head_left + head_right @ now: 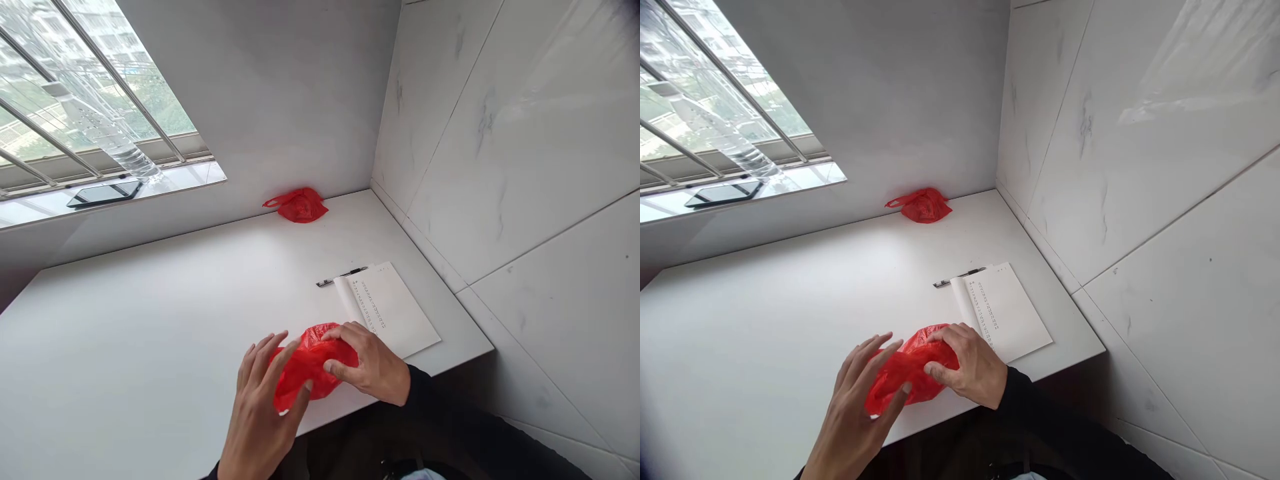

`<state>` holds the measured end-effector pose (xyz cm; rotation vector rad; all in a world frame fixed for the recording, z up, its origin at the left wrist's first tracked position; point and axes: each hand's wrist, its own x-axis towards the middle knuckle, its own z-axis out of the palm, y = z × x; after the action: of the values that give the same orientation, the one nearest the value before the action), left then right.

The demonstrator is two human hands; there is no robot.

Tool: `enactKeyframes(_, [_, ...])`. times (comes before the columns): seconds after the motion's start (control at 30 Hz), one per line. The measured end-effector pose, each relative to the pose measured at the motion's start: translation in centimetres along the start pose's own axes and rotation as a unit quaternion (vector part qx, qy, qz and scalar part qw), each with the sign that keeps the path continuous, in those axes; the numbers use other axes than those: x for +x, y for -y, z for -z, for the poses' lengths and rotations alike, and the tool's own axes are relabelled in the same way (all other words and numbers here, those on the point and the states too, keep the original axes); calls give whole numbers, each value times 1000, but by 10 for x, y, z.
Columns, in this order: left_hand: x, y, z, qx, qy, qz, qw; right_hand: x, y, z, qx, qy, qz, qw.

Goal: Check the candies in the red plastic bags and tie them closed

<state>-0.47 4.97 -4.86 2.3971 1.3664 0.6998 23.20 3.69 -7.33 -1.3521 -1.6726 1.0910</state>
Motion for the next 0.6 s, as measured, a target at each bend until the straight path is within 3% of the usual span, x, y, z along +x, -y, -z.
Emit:
enactKeyframes(0.07, [0,4,-1,17,-27,-25,999,0,1,-1,13,-16,-11,1000])
enactKeyframes(0.1, [-1,8,1,6,-53,-6,999,-1,1,1,24,-29,-22,999])
enactKeyframes(0.23, [-5,19,20,-73,-141,169,973,-8,-2,13,84,-84,-73,990])
enactKeyframes(0.3, [-6,17,29,-93,-167,200,961,-11,-2,18,110,-106,-75,985])
enactKeyframes(0.37, [-7,9,34,-107,-174,193,960,-13,2,22,129,-110,-71,983])
enactKeyframes(0.47, [-8,-13,38,-152,-137,226,952,-13,11,25,135,-86,-75,984])
enactKeyframes(0.6, [-11,-41,48,-235,-122,308,914,-12,23,31,136,-81,-67,985])
